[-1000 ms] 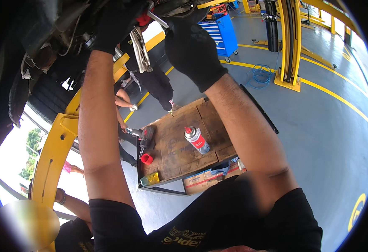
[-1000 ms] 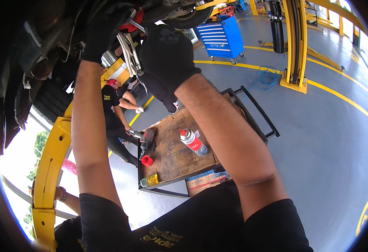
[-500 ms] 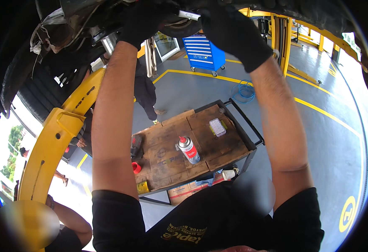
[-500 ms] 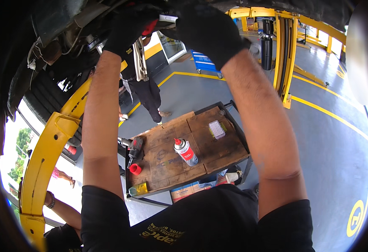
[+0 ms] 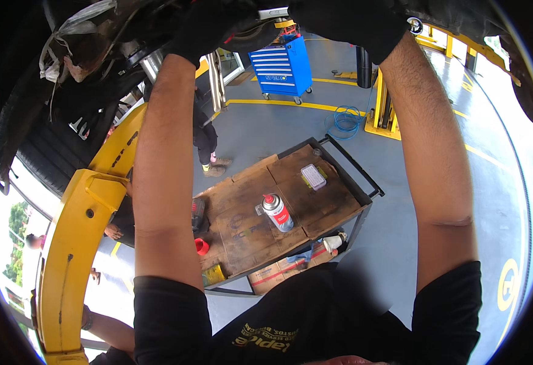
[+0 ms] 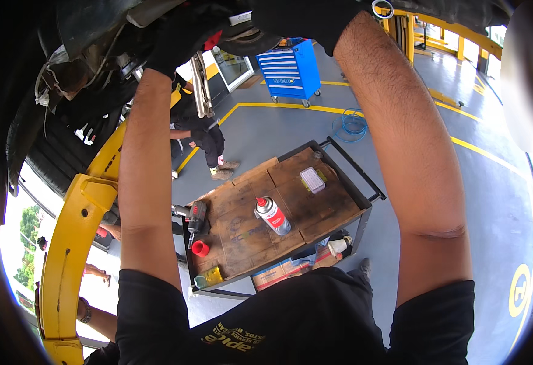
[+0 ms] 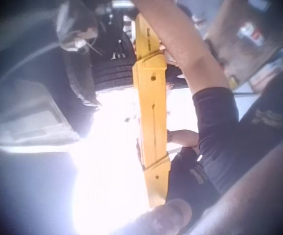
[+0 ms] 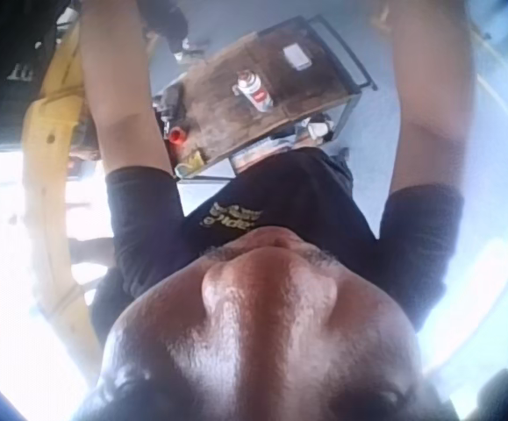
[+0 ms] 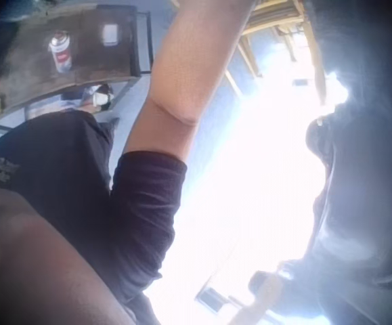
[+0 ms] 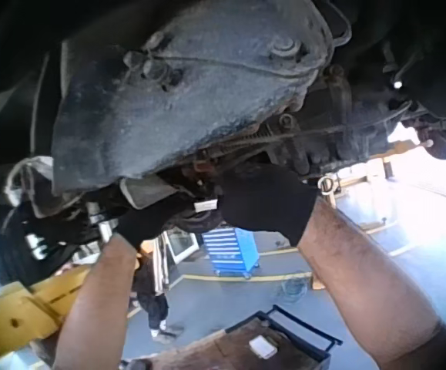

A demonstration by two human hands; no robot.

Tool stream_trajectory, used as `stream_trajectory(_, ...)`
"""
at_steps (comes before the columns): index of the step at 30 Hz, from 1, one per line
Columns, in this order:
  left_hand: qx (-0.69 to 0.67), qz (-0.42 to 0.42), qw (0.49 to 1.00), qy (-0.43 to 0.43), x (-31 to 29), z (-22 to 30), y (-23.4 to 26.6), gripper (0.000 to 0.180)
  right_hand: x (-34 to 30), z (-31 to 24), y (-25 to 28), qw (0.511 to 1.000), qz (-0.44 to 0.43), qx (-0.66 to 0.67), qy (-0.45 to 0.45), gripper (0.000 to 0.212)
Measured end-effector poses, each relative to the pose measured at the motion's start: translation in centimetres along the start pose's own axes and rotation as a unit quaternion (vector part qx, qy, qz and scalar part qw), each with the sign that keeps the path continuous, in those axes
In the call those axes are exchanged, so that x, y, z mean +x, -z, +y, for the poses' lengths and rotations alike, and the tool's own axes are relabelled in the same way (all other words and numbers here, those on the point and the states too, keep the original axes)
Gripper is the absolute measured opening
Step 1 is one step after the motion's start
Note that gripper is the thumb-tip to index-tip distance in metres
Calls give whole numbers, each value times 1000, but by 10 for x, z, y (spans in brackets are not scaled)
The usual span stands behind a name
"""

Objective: The person works under a raised vehicle, handling small parts and using a wrench to tighten bolts on the suspension. The person repeatedly reaches up to adjust components while a coworker stands nearby.

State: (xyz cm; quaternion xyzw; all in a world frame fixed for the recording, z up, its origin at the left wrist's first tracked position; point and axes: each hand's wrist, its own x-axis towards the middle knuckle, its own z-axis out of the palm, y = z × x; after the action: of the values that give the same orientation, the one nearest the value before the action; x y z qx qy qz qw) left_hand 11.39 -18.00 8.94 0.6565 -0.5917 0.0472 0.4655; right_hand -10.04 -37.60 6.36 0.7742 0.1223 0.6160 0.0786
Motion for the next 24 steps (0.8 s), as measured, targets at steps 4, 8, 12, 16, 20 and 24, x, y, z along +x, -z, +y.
stream_trajectory(4,211,57,966,-137,-9,20,-8,20,-27,3,-14,994,-50,80,-58,22)
stream_trajectory(8,187,111,961,-171,-6,33,-27,20,-87,-64,-83,956,112,127,-240,17)
stream_trajectory(12,296,74,916,-259,-10,32,-3,25,-66,-104,-46,955,56,99,-275,19)
stream_trajectory(16,382,62,920,56,-4,24,-5,36,-50,-40,-21,995,30,-71,-58,19)
stream_trajectory(20,228,36,968,102,6,5,10,38,-6,7,-7,991,-118,-58,-18,21)
stream_trajectory(24,139,15,982,126,7,-4,13,36,9,1,-1,995,-71,-64,-2,19)
